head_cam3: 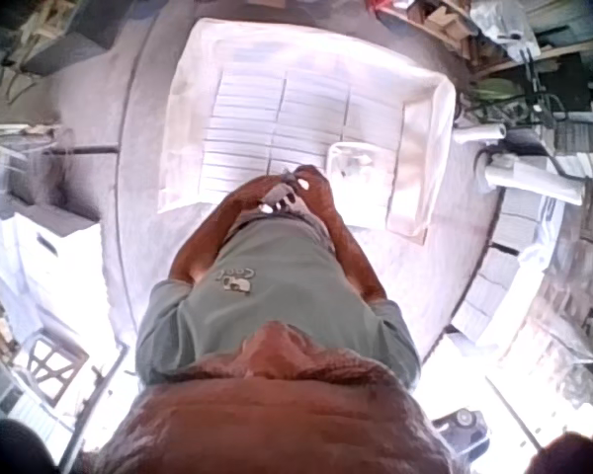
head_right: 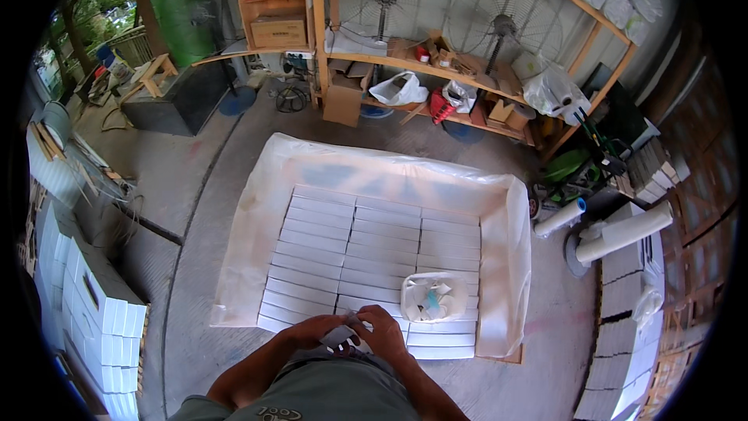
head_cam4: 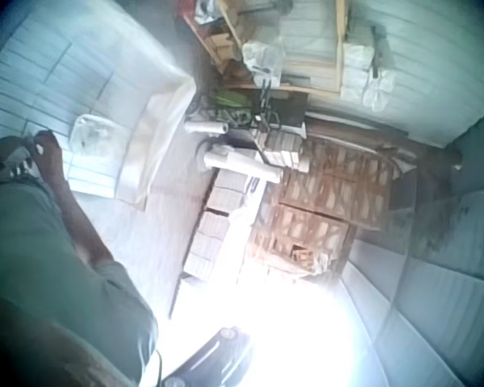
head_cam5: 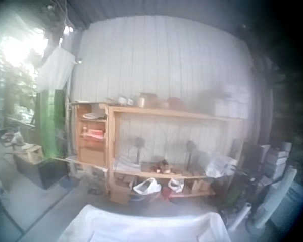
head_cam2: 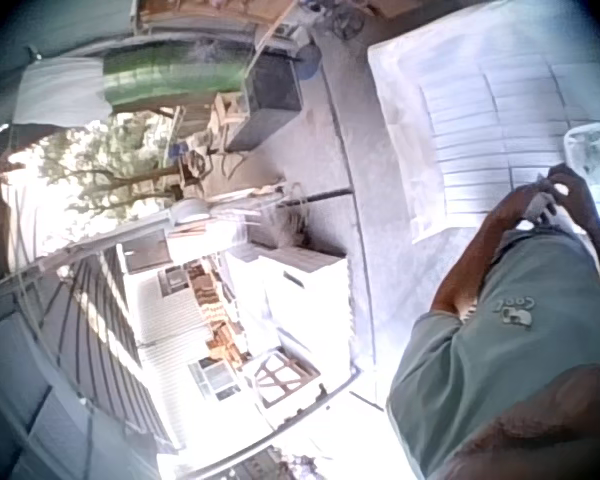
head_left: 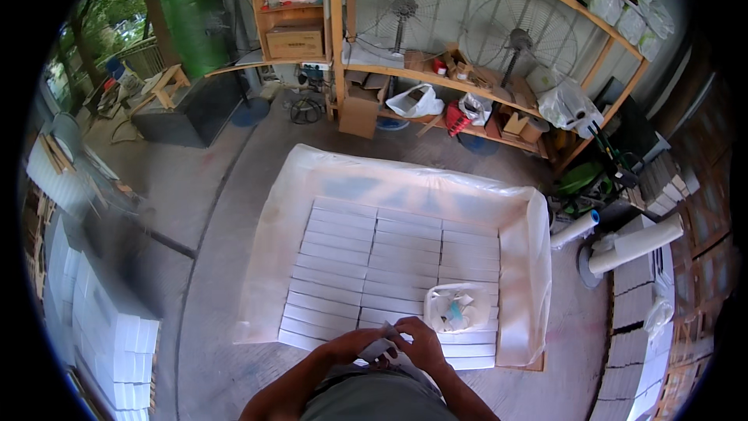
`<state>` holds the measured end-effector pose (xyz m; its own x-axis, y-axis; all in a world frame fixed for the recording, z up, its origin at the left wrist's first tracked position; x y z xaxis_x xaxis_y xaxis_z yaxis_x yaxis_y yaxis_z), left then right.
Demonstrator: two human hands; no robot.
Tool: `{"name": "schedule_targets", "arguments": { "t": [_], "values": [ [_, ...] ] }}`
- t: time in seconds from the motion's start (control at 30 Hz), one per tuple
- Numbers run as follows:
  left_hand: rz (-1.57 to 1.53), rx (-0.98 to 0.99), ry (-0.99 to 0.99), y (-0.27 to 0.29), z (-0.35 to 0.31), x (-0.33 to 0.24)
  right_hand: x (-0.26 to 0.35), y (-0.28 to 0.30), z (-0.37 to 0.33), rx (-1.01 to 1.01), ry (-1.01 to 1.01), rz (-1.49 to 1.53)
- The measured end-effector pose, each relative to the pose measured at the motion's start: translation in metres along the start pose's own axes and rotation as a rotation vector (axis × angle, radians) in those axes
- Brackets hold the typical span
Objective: The person repeatedly picks up white rectangular panels from a wrapped pallet and stacks them onto a wooden pallet. The person handles the panels one at a time, placing them in a neat stack. The person also briefly handles a small blue item and a plastic bag.
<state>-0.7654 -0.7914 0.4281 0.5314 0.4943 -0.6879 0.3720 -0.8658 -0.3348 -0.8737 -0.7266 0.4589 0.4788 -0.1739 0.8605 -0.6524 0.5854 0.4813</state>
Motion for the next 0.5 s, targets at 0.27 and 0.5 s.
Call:
{"name": "schedule_targets", "arguments": {
  "t": [0.27,0.5],
  "values": [
    [-0.034,0.04,0.028,0.007,-0.002,0.02,-0.023,0.009,-0.005,-0.052,-0.27,-0.028],
    [0.074,0.012,0.04,0.028,0.002,0.035,-0.074,0.033,0.0,-0.33,-0.366,-0.023]
  ]
}}
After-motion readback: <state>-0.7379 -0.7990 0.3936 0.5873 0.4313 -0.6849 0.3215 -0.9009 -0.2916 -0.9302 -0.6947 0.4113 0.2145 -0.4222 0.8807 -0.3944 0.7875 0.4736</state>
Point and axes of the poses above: each hand's wrist, its own z-axis towards the middle knuckle, its own y-axis out of the back of the hand, x = y × z, the point moved 7 cm from there along z, towards the middle knuckle, and after that the axes turned 15 degrees about -x, right-handed, at the moved point
